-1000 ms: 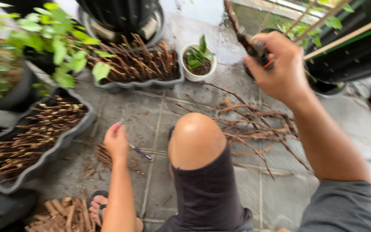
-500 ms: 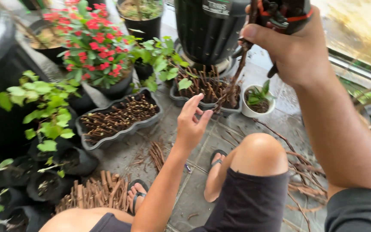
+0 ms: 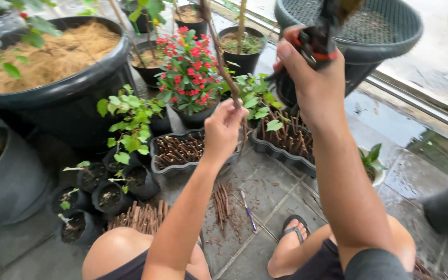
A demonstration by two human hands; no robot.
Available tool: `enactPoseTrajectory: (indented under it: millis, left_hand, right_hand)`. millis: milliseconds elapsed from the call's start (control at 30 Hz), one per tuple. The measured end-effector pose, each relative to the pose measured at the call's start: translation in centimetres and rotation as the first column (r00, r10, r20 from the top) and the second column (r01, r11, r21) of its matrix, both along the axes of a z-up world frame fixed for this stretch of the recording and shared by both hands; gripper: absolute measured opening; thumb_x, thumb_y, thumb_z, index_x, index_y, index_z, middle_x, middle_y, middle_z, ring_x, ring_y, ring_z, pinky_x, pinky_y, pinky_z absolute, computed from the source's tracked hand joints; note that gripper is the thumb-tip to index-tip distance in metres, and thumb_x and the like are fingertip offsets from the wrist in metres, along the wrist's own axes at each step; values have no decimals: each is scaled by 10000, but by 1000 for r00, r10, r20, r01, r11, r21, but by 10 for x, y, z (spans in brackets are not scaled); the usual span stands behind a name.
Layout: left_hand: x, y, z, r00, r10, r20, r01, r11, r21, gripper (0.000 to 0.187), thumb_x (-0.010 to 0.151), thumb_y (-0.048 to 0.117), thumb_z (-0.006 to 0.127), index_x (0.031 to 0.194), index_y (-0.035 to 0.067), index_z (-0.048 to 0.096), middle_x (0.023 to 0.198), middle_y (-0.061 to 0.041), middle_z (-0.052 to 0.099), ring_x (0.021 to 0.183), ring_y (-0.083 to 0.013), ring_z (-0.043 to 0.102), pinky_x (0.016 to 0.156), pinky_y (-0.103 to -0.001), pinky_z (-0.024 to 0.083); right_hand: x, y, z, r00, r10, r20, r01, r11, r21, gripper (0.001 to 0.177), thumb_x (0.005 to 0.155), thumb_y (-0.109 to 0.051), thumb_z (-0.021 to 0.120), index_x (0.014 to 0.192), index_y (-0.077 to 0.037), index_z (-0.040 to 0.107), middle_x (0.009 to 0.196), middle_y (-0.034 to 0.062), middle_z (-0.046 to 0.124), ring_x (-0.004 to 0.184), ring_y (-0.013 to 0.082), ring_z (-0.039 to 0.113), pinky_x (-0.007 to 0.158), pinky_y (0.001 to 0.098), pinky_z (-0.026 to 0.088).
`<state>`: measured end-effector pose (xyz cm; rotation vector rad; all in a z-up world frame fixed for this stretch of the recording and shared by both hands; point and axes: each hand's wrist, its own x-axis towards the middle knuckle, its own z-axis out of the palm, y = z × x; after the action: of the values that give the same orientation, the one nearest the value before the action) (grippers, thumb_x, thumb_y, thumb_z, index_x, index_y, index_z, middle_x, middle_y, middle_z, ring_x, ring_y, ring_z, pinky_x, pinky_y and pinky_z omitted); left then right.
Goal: Cutting long plant branches into smaller segments using pruning shears and organizing them into piles.
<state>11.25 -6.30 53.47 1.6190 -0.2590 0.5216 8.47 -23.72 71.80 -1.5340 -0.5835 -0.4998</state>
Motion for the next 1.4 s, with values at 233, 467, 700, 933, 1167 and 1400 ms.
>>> enactPoseTrajectory:
  millis: [233,467,700,933,1167,1400]
  left_hand:
    - [37,75,13,993,112,30,-82,863,-498,160,1178,172,688,1331,138,721,1073,-125,879,852,-86,740,752,-256,752]
    - [49,132,-52,991,118,-67,-125,600,-790,183,1176,266,707,1344,195,719,1180,-158,875,884,-135,809,802,-265,768]
    - [56,154,-93,976,164,-143,-207,492,-845,185,1172,268,719,1338,190,696,1208,-161,868,892,-159,824,835,-277,775]
    - [53,154,-91,965,181,-191,-253,440,-861,191,1132,298,778,1281,195,716,1194,-162,874,875,-142,820,842,-253,774]
    - [52,160,-96,953,217,-212,-285,400,-871,180,1110,279,810,1226,182,712,1175,-186,872,860,-160,828,819,-270,786]
    - [44,114,-89,952,93,-290,-304,327,-895,189,1069,209,855,1121,139,687,1143,-186,869,921,-196,855,836,-288,779]
  right_hand:
    - [6,13,-136,940,332,-82,-247,824,509,210,1099,-51,757,1285,19,692,944,194,746,835,287,810,924,500,727]
    - [-2,33,-268,836,377,-399,-137,847,513,268,1097,-78,755,1305,88,721,968,271,781,832,345,815,885,496,707]
    - [-8,55,-323,699,348,-625,-236,937,257,305,1043,-154,842,1282,36,820,951,189,850,864,233,835,810,339,697]
    - [-6,63,-344,676,284,-680,-213,959,188,267,1029,-170,881,1199,34,856,868,191,836,798,248,831,759,359,684]
    - [0,48,-363,756,117,-644,-155,988,-3,217,1001,-221,928,1147,-61,913,848,141,865,832,161,788,813,309,645]
    - [14,42,-347,918,11,-397,121,944,307,170,1058,-63,842,1208,2,797,1068,188,862,859,181,794,941,345,634]
